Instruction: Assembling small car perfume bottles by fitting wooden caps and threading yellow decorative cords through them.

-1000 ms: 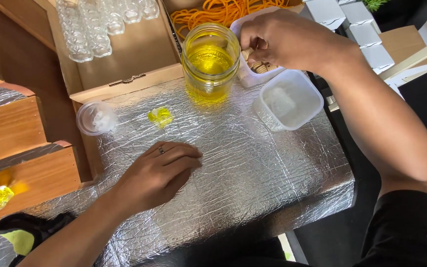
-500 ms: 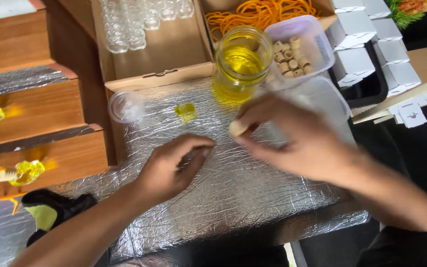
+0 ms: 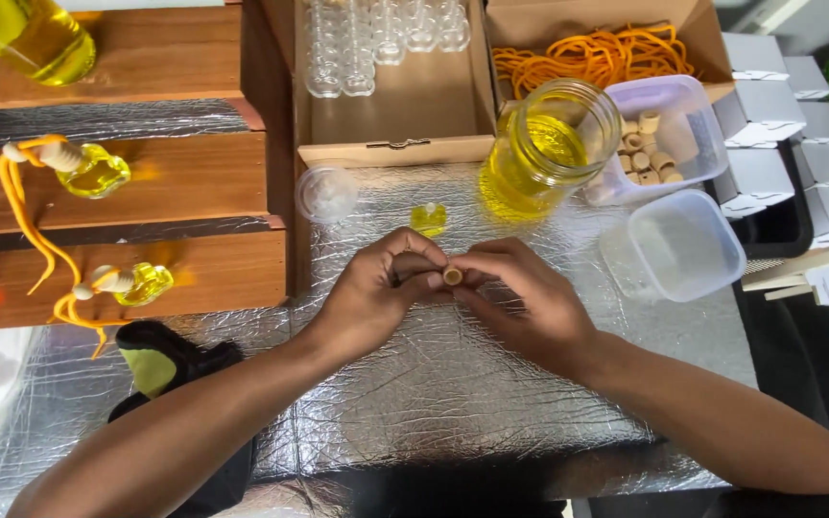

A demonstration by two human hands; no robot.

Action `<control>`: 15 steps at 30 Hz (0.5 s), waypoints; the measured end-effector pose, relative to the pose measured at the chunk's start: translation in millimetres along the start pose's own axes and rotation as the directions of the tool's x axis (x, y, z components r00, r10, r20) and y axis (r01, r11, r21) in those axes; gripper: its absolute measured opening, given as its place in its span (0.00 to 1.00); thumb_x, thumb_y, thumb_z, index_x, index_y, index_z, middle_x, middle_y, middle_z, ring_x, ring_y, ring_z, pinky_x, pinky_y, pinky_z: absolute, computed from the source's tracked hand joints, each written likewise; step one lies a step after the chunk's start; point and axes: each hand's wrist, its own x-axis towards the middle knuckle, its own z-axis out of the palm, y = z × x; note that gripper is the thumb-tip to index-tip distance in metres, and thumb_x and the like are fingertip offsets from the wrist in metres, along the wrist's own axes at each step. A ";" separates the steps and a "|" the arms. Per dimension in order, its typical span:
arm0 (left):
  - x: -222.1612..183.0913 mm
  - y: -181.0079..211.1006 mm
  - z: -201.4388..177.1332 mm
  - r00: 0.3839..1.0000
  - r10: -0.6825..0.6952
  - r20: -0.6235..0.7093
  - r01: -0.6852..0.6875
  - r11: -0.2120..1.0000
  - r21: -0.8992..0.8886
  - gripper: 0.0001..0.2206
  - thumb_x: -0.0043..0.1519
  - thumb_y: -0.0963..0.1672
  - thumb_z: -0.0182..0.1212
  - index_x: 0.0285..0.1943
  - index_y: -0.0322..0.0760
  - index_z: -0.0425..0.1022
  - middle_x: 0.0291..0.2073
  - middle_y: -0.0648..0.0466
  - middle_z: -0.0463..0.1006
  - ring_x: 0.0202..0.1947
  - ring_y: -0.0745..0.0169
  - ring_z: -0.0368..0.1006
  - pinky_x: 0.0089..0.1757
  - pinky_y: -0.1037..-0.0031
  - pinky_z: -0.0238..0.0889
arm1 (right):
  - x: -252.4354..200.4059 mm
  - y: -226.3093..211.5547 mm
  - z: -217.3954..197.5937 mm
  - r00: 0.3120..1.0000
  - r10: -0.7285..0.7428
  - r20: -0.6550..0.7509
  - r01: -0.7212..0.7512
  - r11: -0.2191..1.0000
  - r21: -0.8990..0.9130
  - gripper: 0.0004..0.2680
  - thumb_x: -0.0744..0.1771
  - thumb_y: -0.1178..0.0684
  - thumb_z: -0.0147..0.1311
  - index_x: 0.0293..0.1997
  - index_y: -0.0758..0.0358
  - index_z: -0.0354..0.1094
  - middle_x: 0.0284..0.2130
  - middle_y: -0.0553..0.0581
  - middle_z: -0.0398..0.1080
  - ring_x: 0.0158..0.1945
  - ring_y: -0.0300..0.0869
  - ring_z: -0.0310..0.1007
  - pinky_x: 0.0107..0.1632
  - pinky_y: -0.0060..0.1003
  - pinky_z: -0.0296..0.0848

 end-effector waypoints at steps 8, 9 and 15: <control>-0.3 -9.8 0.3 0.999 0.036 -0.038 -0.036 0.999 -0.006 0.09 0.62 0.36 0.63 0.50 0.30 0.75 0.37 0.43 0.83 0.38 0.62 0.79 0.43 0.69 0.78 | 0.6 -0.3 -4.5 0.999 -0.020 0.027 0.020 1.000 -0.005 0.10 0.64 0.67 0.62 0.47 0.63 0.77 0.39 0.58 0.74 0.41 0.46 0.80 0.46 0.42 0.81; 0.1 -7.6 1.7 0.998 0.041 -0.055 -0.041 0.999 0.003 0.11 0.61 0.37 0.65 0.51 0.30 0.74 0.37 0.42 0.83 0.37 0.61 0.80 0.43 0.69 0.79 | 1.7 -1.5 -6.1 1.000 -0.006 0.023 0.006 1.000 0.012 0.10 0.64 0.67 0.62 0.48 0.63 0.76 0.38 0.58 0.74 0.40 0.46 0.80 0.46 0.43 0.82; -1.4 6.5 7.7 0.994 0.045 -0.099 -0.040 0.998 0.058 0.14 0.56 0.37 0.71 0.50 0.31 0.80 0.36 0.45 0.85 0.39 0.63 0.81 0.43 0.69 0.79 | -3.7 0.0 -7.4 0.982 0.190 0.005 -0.188 0.968 0.165 0.10 0.62 0.65 0.66 0.45 0.69 0.74 0.35 0.63 0.78 0.37 0.49 0.83 0.43 0.47 0.83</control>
